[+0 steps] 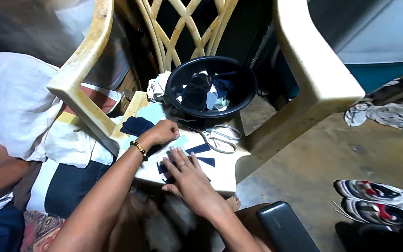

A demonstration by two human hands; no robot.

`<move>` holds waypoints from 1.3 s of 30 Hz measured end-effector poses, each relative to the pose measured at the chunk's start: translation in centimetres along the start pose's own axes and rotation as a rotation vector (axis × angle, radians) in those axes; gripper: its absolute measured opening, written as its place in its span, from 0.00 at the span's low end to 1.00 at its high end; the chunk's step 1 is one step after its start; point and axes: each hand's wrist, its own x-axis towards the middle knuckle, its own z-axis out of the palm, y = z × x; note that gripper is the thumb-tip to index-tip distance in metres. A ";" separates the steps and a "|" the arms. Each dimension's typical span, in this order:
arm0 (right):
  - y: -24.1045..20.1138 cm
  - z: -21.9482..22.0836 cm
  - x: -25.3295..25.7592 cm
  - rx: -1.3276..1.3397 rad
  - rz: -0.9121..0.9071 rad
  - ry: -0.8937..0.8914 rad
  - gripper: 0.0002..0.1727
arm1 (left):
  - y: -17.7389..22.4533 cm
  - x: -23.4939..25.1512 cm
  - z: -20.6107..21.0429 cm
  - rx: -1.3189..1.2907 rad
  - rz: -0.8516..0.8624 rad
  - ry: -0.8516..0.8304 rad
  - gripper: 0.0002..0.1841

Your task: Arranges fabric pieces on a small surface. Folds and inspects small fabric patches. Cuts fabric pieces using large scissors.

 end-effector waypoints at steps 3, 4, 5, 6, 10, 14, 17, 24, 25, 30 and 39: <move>1.0 -0.9 -0.8 0.044 -0.105 0.363 0.28 | 0.1 -1.3 -0.1 -0.015 -0.002 0.067 0.07; 1.4 -1.2 -0.9 0.046 -0.108 0.468 0.25 | 0.0 -2.0 0.1 -0.011 -0.010 0.104 0.07; 1.7 -1.5 -1.1 0.044 -0.102 0.556 0.24 | -0.1 -2.7 0.4 -0.007 -0.025 0.156 0.07; 2.0 -1.9 -1.3 0.044 -0.090 0.623 0.23 | -0.2 -3.3 0.6 0.003 -0.057 0.195 0.07; 2.9 -3.3 -2.2 0.048 -0.066 0.772 0.21 | -0.5 -5.6 2.2 -0.020 -0.231 0.383 0.06; 3.8 -3.7 -2.5 0.056 -0.058 0.802 0.18 | -1.1 -7.8 3.9 -0.156 -0.336 0.551 0.06; 4.2 -3.6 -2.4 0.067 -0.060 0.815 0.18 | -1.7 -9.2 4.9 -0.284 -0.419 0.640 0.06; 4.4 -3.4 -2.1 0.044 -0.047 0.738 0.12 | -1.4 -10.1 6.2 -0.456 -0.498 0.778 0.06; 4.3 -3.3 -2.0 0.038 -0.041 0.687 0.11 | -1.1 -9.8 6.3 -0.456 -0.493 0.776 0.06; 3.1 -2.4 -1.2 0.021 0.027 0.435 0.05 | 0.2 -8.2 6.2 -0.442 -0.451 0.755 0.06; 3.8 -1.0 -0.2 -0.005 0.085 0.326 0.04 | 0.0 -10.3 10.5 -0.017 0.035 0.882 0.11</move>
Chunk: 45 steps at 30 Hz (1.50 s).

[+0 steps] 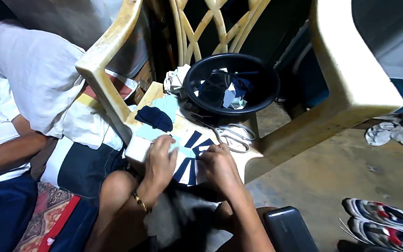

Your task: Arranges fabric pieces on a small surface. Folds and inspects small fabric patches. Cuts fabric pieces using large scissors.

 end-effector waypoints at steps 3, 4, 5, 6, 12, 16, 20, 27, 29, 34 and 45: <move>0.1 0.0 0.1 -0.003 0.007 -0.031 0.04 | 0.3 -2.6 1.5 -0.125 0.333 0.002 0.08; 0.2 0.1 0.1 -0.003 0.005 -0.030 0.04 | 0.3 -3.0 1.9 -0.168 0.394 -0.017 0.08; 0.2 0.2 0.1 -0.004 0.000 -0.029 0.04 | 0.3 -3.1 2.2 -0.190 0.424 -0.050 0.08; 0.2 0.2 0.1 -0.004 -0.001 -0.032 0.04 | 0.3 -3.1 2.3 -0.195 0.435 -0.089 0.08; 0.2 0.4 0.3 0.002 -0.014 -0.038 0.04 | 0.0 -2.9 2.3 -0.181 0.391 -0.212 0.08; 0.3 0.5 0.2 0.038 -0.035 -0.023 0.04 | -0.1 -3.0 2.4 -0.186 0.386 -0.197 0.07; 0.3 0.5 0.2 0.063 -0.067 -0.013 0.04 | -0.1 -3.1 2.4 -0.189 0.385 -0.186 0.07; 0.1 0.2 0.2 0.132 -0.012 -0.066 0.04 | -0.2 -3.0 2.4 -0.201 0.374 -0.213 0.06; 0.1 0.1 0.3 0.152 0.021 -0.090 0.06 | -0.2 -2.9 2.4 -0.203 0.371 -0.216 0.05; 0.0 0.2 0.5 0.189 0.068 -0.089 0.06 | -0.1 -2.8 2.2 -0.213 0.357 -0.241 0.07; 0.0 0.9 0.6 0.079 0.017 -0.050 0.06 | -0.1 -2.8 2.1 -0.198 0.354 -0.243 0.07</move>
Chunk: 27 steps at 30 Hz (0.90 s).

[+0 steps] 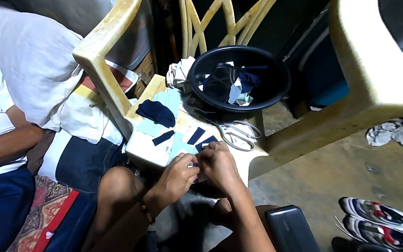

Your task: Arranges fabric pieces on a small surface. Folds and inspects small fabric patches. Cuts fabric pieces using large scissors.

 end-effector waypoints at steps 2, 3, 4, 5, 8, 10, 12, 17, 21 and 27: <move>-0.2 0.0 0.0 -0.035 0.002 0.008 0.06 | -0.1 0.0 0.0 -0.002 0.002 0.001 0.06; -0.2 0.0 0.0 -0.046 0.002 0.011 0.06 | -0.1 0.0 -0.1 -0.001 0.005 0.003 0.06; -0.2 0.0 -0.1 -0.054 0.000 0.013 0.06 | -0.1 0.0 0.0 0.000 0.006 0.003 0.06; -0.2 0.0 -0.1 -0.060 -0.001 0.012 0.06 | -0.1 0.0 0.0 -0.002 0.008 0.001 0.06; -0.4 -0.3 -0.1 -0.060 0.005 -0.009 0.06 | -0.1 0.0 -0.1 -0.009 0.013 -0.001 0.06; -0.2 -0.1 -0.2 -0.062 -0.007 0.006 0.06 | 0.0 0.0 0.0 -0.011 0.016 0.005 0.06; -0.1 0.0 -0.2 -0.059 -0.013 0.015 0.06 | 0.0 0.0 0.1 -0.011 0.021 0.021 0.07; 0.0 0.0 -0.1 -0.054 -0.011 0.018 0.04 | 0.1 0.1 0.0 -0.011 0.008 0.008 0.10; -0.1 -0.3 -0.2 -0.063 -0.004 -0.002 0.04 | 0.1 0.1 0.0 -0.021 0.007 -0.005 0.08; 0.2 -0.3 -0.2 -0.071 -0.022 0.004 0.04 | 0.3 0.2 -0.8 -0.122 -0.046 -0.048 0.09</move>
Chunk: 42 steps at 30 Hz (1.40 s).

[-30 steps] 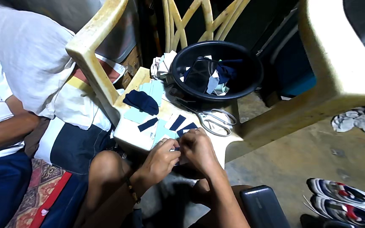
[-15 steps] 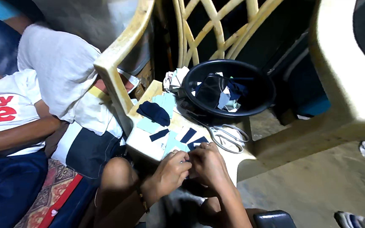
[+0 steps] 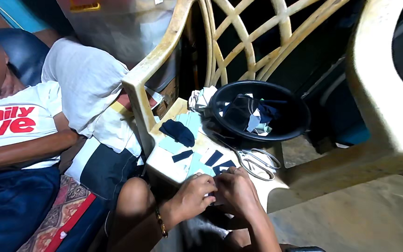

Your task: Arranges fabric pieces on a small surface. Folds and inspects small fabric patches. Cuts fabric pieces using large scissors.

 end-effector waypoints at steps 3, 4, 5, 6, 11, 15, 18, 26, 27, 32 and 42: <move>0.0 -0.2 0.1 0.006 -0.018 0.000 0.05 | -0.3 0.5 -2.4 -0.074 -0.086 0.090 0.09; -0.1 -0.4 0.1 0.010 -0.022 -0.006 0.05 | -0.7 0.6 -3.3 -0.037 -0.128 0.163 0.08; -0.1 -0.5 -0.1 0.018 -0.014 -0.025 0.06 | -1.4 0.8 -4.1 0.020 -0.186 0.231 0.08; 0.0 -0.6 -0.1 0.022 -0.006 -0.043 0.06 | -2.3 1.1 -4.9 0.090 -0.246 0.281 0.08; 0.1 -0.7 -0.1 0.031 -0.012 -0.048 0.06 | -4.9 2.6 -7.1 0.289 -0.400 0.191 0.07; 0.3 -0.7 0.1 0.096 -0.056 0.070 0.09 | -5.5 3.5 -6.2 0.360 -0.336 0.160 0.07; 0.5 -0.6 0.1 0.126 -0.060 0.157 0.11 | -5.4 4.0 -6.2 0.363 -0.372 0.224 0.07; 1.3 0.3 0.3 0.116 -0.102 0.254 0.13 | -7.8 6.0 -9.1 0.248 -0.369 0.369 0.10; 1.3 0.4 0.4 0.109 -0.113 0.259 0.13 | -8.1 6.4 -9.4 0.239 -0.333 0.316 0.11; 1.2 0.7 0.6 0.102 -0.149 0.271 0.11 | -9.1 7.8 -9.8 0.284 -0.311 0.194 0.11; -1.1 0.6 0.4 0.557 -0.161 0.372 0.21 | -1.9 5.7 -10.7 -0.695 -0.446 0.458 0.07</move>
